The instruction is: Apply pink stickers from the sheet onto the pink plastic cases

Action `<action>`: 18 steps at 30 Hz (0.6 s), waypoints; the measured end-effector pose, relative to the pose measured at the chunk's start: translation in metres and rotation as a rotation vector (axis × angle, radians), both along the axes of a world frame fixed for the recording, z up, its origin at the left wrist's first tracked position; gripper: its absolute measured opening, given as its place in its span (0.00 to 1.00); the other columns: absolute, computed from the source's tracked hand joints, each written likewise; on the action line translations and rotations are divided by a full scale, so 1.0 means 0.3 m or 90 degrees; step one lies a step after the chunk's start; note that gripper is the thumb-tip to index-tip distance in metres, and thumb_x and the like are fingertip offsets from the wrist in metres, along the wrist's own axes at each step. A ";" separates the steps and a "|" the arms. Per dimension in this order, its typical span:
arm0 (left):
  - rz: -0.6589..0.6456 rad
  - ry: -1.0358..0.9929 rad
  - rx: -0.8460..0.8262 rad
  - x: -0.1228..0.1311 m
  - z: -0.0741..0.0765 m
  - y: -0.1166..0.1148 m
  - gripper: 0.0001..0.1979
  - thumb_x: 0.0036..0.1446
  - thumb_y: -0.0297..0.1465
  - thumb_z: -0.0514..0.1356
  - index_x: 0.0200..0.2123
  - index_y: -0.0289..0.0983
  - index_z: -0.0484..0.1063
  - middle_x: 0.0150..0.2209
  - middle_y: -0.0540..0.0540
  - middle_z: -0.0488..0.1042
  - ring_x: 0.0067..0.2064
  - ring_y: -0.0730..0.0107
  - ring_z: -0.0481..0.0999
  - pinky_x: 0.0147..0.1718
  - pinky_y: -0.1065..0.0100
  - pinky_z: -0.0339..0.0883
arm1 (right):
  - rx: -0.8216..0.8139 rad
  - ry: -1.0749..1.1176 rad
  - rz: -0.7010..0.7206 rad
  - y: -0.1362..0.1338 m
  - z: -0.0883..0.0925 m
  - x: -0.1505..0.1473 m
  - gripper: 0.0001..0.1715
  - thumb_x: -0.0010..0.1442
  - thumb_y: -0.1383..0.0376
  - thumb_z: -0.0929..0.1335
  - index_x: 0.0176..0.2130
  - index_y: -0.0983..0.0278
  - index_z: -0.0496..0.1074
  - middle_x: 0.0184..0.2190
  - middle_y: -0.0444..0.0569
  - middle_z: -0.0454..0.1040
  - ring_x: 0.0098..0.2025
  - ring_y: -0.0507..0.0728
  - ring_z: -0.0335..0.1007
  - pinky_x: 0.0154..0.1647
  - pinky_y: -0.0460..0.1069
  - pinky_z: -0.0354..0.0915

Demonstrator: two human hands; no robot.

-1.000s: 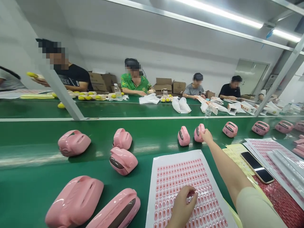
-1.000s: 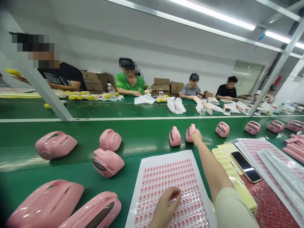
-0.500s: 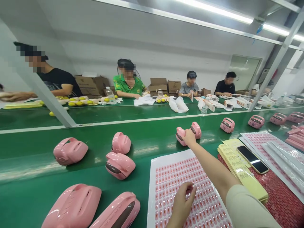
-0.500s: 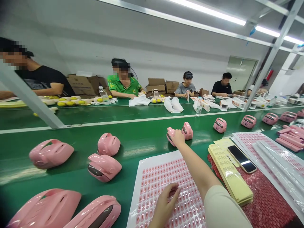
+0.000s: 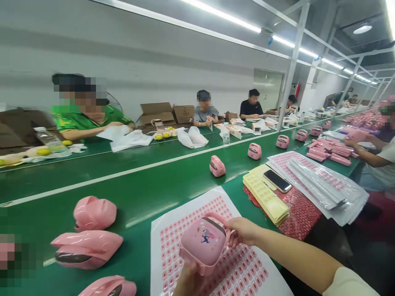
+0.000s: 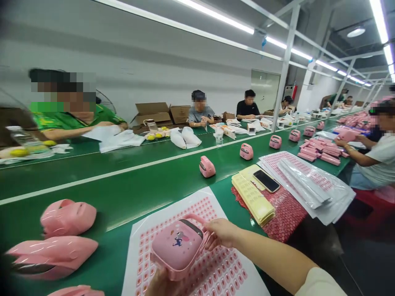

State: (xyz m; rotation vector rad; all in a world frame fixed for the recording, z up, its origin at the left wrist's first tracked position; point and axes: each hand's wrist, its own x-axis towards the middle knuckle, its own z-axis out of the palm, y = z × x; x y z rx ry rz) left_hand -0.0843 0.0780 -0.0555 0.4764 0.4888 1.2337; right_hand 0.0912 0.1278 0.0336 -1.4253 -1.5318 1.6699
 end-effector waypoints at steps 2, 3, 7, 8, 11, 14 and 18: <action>-0.070 -0.044 -0.048 -0.009 0.004 -0.013 0.31 0.37 0.43 0.65 0.48 0.45 0.67 0.41 0.44 0.76 0.52 0.46 0.66 0.50 0.48 0.59 | 0.136 -0.078 -0.050 -0.011 -0.007 0.089 0.10 0.52 0.63 0.64 0.36 0.65 0.67 0.28 0.46 0.70 0.23 0.50 0.68 0.26 0.46 0.65; -0.071 -0.052 -0.082 -0.015 0.011 -0.011 0.29 0.39 0.43 0.63 0.48 0.45 0.67 0.40 0.44 0.76 0.51 0.47 0.67 0.50 0.48 0.60 | 0.226 -0.152 -0.107 -0.005 -0.004 0.142 0.14 0.50 0.65 0.66 0.39 0.64 0.67 0.35 0.48 0.70 0.29 0.51 0.70 0.33 0.47 0.66; 0.074 -0.022 -0.141 -0.037 0.068 0.027 0.28 0.43 0.39 0.61 0.51 0.46 0.63 0.36 0.46 0.78 0.40 0.54 0.75 0.45 0.52 0.66 | 0.356 -0.401 -0.353 0.056 0.018 0.367 0.15 0.52 0.69 0.64 0.42 0.68 0.68 0.44 0.56 0.65 0.46 0.57 0.64 0.48 0.49 0.58; 0.105 -0.022 -0.130 -0.039 0.086 0.038 0.29 0.43 0.37 0.62 0.52 0.47 0.62 0.36 0.48 0.78 0.38 0.56 0.76 0.44 0.52 0.67 | 0.337 -0.421 -0.380 0.073 0.018 0.414 0.13 0.53 0.70 0.63 0.40 0.69 0.69 0.42 0.58 0.66 0.45 0.59 0.65 0.47 0.50 0.58; 0.138 -0.044 -0.103 -0.036 0.131 0.058 0.30 0.42 0.35 0.63 0.52 0.50 0.61 0.37 0.49 0.78 0.36 0.58 0.76 0.43 0.52 0.68 | 0.275 -0.443 -0.415 0.110 0.005 0.507 0.08 0.53 0.69 0.63 0.28 0.68 0.71 0.32 0.55 0.70 0.37 0.59 0.68 0.39 0.50 0.61; 0.137 -0.048 -0.101 -0.030 0.146 0.061 0.30 0.42 0.36 0.63 0.52 0.50 0.61 0.36 0.49 0.77 0.36 0.58 0.76 0.43 0.53 0.68 | 0.246 -0.436 -0.425 0.124 -0.015 0.529 0.07 0.51 0.68 0.64 0.23 0.65 0.68 0.26 0.50 0.71 0.32 0.57 0.69 0.32 0.47 0.60; 0.119 -0.039 -0.104 -0.027 0.140 0.051 0.26 0.47 0.38 0.60 0.52 0.49 0.61 0.36 0.50 0.77 0.35 0.61 0.76 0.41 0.58 0.70 | 0.251 -0.421 -0.442 0.131 -0.026 0.515 0.07 0.51 0.68 0.64 0.22 0.65 0.65 0.28 0.49 0.71 0.31 0.55 0.68 0.30 0.46 0.59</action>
